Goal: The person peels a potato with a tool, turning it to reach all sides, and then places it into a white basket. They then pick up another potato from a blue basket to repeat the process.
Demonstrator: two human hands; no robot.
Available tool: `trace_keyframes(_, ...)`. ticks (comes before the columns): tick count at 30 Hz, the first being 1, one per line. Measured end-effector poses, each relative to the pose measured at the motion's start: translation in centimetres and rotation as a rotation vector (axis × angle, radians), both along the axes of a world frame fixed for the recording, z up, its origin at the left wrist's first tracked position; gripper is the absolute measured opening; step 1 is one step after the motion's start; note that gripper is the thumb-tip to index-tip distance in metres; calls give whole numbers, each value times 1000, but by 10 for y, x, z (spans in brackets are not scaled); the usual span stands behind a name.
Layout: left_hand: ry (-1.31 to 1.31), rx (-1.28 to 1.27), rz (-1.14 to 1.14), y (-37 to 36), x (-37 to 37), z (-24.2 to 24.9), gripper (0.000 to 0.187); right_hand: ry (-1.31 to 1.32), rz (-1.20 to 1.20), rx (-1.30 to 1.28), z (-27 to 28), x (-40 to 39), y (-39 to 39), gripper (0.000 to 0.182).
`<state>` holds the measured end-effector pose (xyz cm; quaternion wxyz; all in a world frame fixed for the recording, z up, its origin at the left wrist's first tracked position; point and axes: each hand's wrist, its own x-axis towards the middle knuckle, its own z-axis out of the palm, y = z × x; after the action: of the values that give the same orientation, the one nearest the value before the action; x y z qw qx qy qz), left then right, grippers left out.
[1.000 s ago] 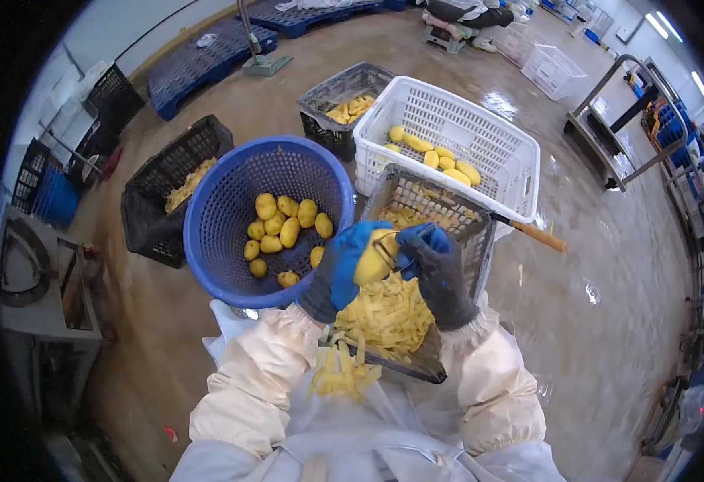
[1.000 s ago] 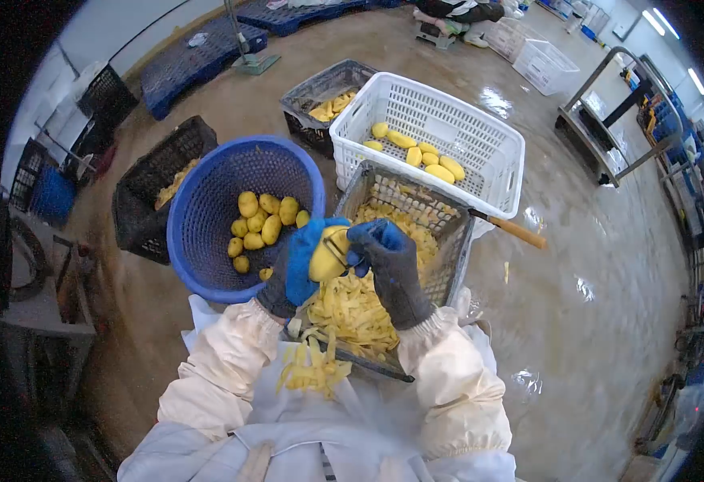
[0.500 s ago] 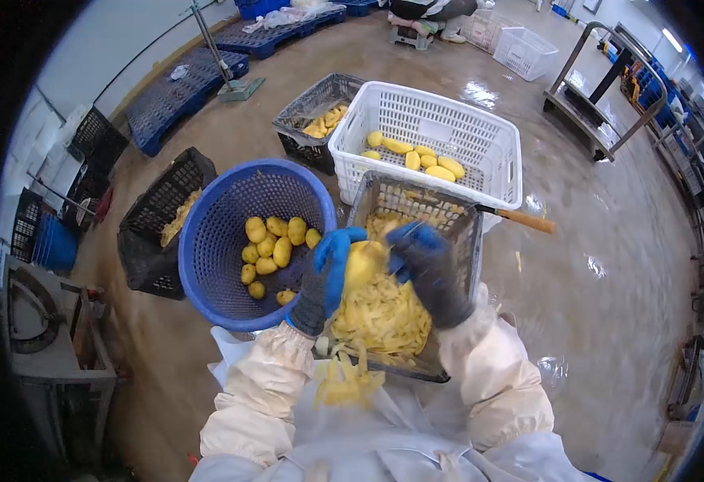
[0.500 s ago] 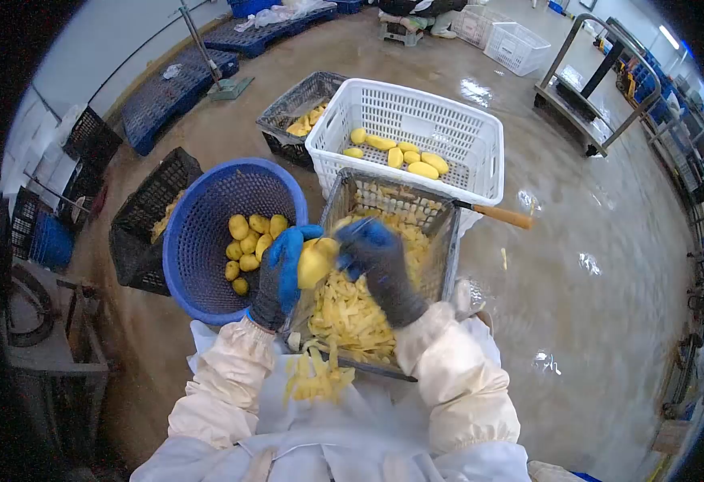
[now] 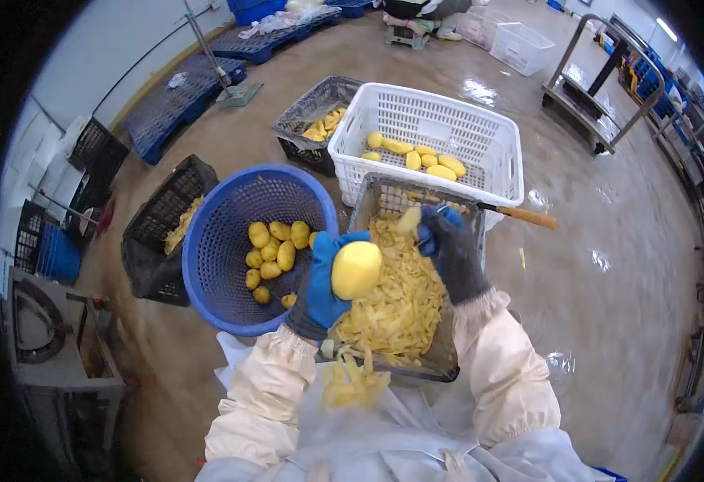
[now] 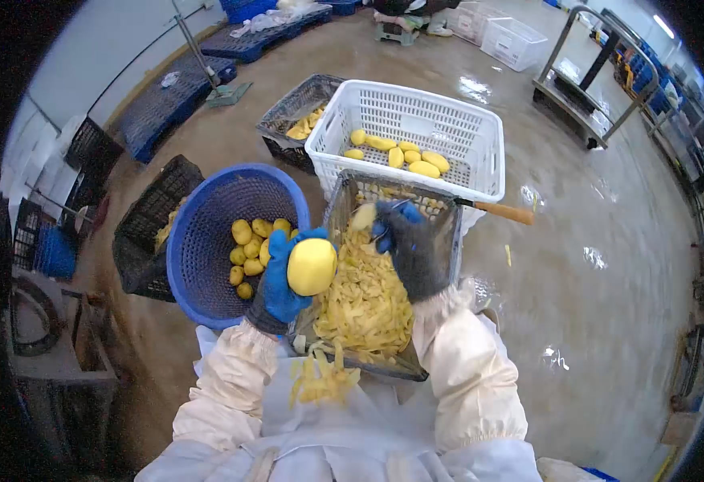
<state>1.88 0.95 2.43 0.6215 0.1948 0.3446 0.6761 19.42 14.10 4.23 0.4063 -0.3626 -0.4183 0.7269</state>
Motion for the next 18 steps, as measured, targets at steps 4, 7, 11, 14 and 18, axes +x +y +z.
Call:
trace_keyframes(4, -573, -75, -55, -1, -2, 0, 54, 28, 204, 33, 9, -14, -46, 17)
trace_keyframes(7, -485, -17, -107, 3, -11, -13, 55, -53, 373, 304, -7, -29, -72, 17)
trace_keyframes(11, -246, -8, -250, -6, -6, -4, 59, 21, 159, 169, -4, -25, -47, 12)
trace_keyframes(14, -207, 39, -406, -14, 4, 4, 60, 157, -94, 31, -29, 2, 24, 14)
trace_keyframes(18, -468, -35, -219, -4, -9, -11, 56, -26, 207, 37, 28, -15, -38, 16)
